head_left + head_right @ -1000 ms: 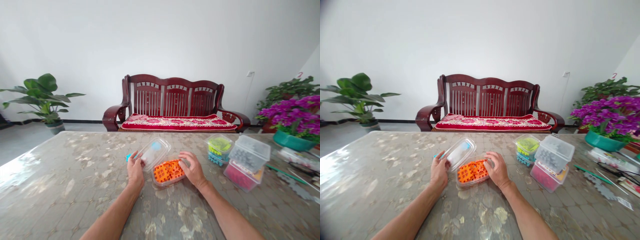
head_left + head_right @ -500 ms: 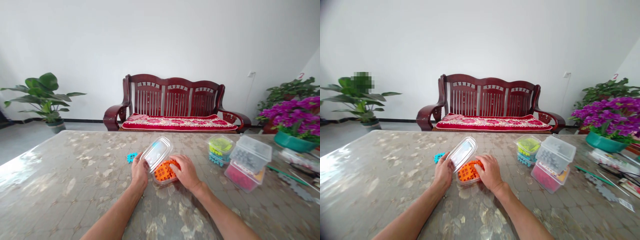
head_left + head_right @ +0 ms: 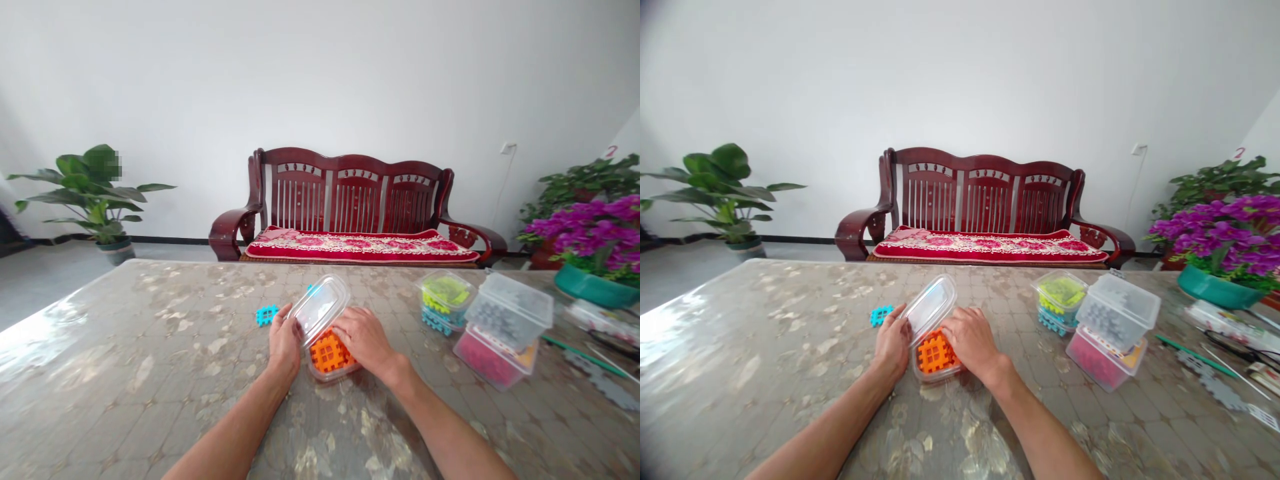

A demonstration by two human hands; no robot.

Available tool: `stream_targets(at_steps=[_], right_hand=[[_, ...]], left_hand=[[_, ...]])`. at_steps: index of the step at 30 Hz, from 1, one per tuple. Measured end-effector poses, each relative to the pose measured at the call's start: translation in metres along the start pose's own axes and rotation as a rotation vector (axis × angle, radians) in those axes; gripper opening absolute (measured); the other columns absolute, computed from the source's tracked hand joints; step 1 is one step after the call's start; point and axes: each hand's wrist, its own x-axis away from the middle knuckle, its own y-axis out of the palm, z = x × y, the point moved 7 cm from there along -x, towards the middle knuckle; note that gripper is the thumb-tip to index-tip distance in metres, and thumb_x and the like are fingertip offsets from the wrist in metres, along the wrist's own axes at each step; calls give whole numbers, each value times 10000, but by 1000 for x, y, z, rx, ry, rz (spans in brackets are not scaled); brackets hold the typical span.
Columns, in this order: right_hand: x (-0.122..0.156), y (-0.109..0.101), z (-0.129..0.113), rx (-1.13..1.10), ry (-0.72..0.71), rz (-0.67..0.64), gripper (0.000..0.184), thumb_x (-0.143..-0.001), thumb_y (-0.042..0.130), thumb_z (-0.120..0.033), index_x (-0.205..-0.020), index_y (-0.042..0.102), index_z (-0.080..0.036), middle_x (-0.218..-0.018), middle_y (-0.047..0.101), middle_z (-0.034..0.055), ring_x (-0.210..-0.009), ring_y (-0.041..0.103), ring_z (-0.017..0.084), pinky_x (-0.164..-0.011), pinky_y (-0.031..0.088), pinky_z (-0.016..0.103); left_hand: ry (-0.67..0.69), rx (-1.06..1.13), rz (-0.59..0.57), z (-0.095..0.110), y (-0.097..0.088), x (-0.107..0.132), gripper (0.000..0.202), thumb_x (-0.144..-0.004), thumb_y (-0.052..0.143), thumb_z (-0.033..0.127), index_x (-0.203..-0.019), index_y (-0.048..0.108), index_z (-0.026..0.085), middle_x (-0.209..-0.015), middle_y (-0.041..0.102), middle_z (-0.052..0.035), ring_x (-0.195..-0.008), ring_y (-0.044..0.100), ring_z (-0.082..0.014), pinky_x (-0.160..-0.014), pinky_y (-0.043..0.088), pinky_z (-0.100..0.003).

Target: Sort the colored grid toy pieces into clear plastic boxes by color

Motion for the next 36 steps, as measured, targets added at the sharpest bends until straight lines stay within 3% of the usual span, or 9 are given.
stream_targets(at_steps=[6, 12, 15, 18, 22, 25, 27, 30, 36], right_hand=[[2, -15, 12, -5, 110, 163, 192, -864, 520, -197, -802, 699, -229, -803, 683, 28, -807, 595, 168, -797, 396, 287], [14, -36, 85, -251, 425, 452, 224, -828, 486, -328, -779, 669, -208, -796, 698, 34, -756, 615, 190, -706, 434, 279], [27, -24, 126, -266, 634, 391, 282, -828, 453, -381, -756, 669, -215, -711, 683, 16, -681, 611, 196, -613, 416, 275], [33, -14, 140, -145, 667, 297, 281, -832, 446, -353, -816, 688, -212, -790, 694, 40, -737, 624, 203, -644, 425, 288], [26, -21, 115, -114, 476, 387, 254, -835, 488, -309, -954, 682, -198, -990, 685, 75, -843, 624, 198, -761, 457, 320], [11, -17, 78, -288, 285, 254, 178, -836, 540, -298, -874, 696, -221, -897, 700, 41, -841, 624, 183, -778, 469, 307], [5, -13, 49, -313, 155, 127, 153, -803, 618, -294, -919, 702, -237, -923, 703, 33, -915, 611, 193, -836, 459, 322], [4, -5, 11, -239, -29, -26, 293, -717, 727, -279, -1008, 697, -261, -991, 693, 30, -1026, 567, 219, -934, 412, 362], [7, -3, -12, -146, -139, -43, 239, -634, 779, -237, -847, 671, -227, -901, 669, 12, -969, 539, 210, -905, 393, 348]], left_hand=[[-38, 32, 38, 4, -1, -1, 380, -622, 577, 72, -991, 579, 161, -583, 547, 59, -483, 500, -70, -489, 377, -173], [-88, 111, 78, 4, -4, -5, 358, -678, 493, -8, -981, 574, 165, -684, 620, 6, -551, 584, -86, -527, 443, -176], [-89, 119, 76, 2, -4, -7, 349, -697, 476, -23, -975, 576, 162, -690, 627, 3, -545, 588, -80, -517, 448, -166], [-85, 115, 64, 1, -4, -9, 339, -704, 475, -29, -964, 582, 159, -692, 634, 2, -529, 583, -71, -491, 436, -150], [-92, 123, 61, 1, -5, -10, 328, -709, 479, -28, -956, 585, 160, -684, 635, 2, -529, 594, -77, -487, 444, -151], [-100, 129, 62, 2, -4, -9, 322, -706, 473, -35, -939, 577, 161, -673, 631, 5, -523, 596, -81, -496, 457, -160], [-98, 129, 60, 4, -3, -7, 309, -711, 469, -38, -926, 573, 159, -675, 632, 4, -521, 594, -79, -495, 458, -160], [-93, 129, 51, 6, -1, -6, 293, -720, 466, -39, -909, 573, 157, -678, 631, 6, -522, 592, -75, -496, 456, -156], [-94, 131, 61, 5, -2, -6, 284, -715, 470, -40, -887, 581, 156, -674, 627, 10, -525, 590, -72, -510, 460, -155]])
